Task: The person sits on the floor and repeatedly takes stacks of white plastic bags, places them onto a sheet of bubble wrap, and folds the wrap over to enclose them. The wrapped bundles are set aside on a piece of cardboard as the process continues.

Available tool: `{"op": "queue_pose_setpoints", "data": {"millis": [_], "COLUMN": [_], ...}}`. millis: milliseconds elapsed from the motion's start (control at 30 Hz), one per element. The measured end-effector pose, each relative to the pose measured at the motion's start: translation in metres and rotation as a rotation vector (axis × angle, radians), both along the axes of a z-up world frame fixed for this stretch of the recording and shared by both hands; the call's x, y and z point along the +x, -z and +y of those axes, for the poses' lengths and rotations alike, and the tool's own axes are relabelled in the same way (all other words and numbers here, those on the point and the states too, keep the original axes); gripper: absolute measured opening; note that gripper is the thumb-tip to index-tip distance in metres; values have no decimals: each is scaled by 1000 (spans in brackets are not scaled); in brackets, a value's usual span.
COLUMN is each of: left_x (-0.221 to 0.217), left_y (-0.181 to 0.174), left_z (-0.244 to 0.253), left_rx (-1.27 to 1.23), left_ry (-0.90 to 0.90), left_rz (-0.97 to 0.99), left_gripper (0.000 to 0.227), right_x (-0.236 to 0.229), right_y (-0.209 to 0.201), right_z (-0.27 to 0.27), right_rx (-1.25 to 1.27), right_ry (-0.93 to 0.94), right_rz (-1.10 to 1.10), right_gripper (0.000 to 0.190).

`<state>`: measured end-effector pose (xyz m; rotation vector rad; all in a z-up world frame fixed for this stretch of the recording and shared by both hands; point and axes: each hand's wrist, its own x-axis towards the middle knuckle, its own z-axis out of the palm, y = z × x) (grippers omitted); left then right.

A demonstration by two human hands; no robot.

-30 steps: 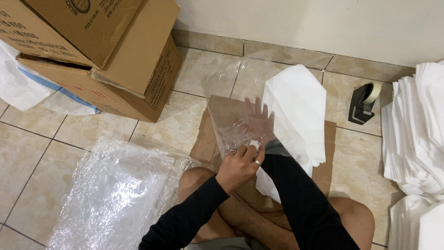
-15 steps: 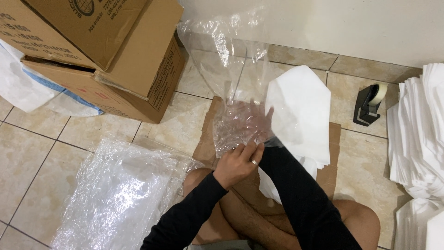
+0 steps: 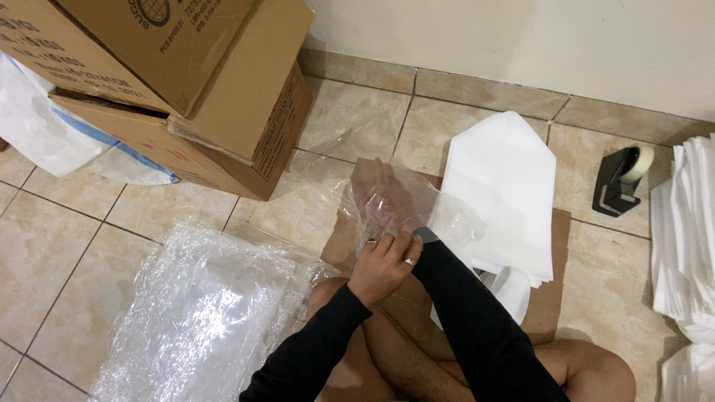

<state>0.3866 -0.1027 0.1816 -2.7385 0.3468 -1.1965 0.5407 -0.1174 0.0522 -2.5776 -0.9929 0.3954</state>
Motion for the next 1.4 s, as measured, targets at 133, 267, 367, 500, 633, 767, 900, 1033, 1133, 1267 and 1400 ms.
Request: {"op": "queue_pose_setpoints", "data": {"millis": [133,267,367,500,633,767,900,1033,1133,1267,1400], "left_x": [2,-1,-4,-5,-6,-1,-5,-2,4,15,19], "left_y": [-4,-1,13,40,67,65,55,77,72,52,47], "left_z": [3,11,22,28,29,26,33,44,49,51,51], "left_rx": [-31,-48,-48,-97,-121,-137,-133,-150,-153,-136,-102], "left_ry": [4,-11,-27,-230,-280,-282,-274,-271,-272,-179,-187], "left_rz": [-41,-18,85,202,238,188,108,90,35,-50,-61], "left_gripper": [13,12,17,29,27,25,26,30,36,35,36], "right_x": [0,-5,20,29,31,32,32,35,41,59,52], "right_y": [-45,-82,3,67,70,64,51,23,-16,-2,11], "right_z": [25,36,34,23,36,57,79,73,60,62,74], "right_rx": [70,166,251,363,441,601,771,875,619,761,757], "right_ry": [92,241,355,477,494,508,523,542,442,696,484], "right_rz": [27,79,122,286,385,594,809,944,628,710,648], "right_gripper": [89,86,94,114,105,86,68,56,61,72,72]}}
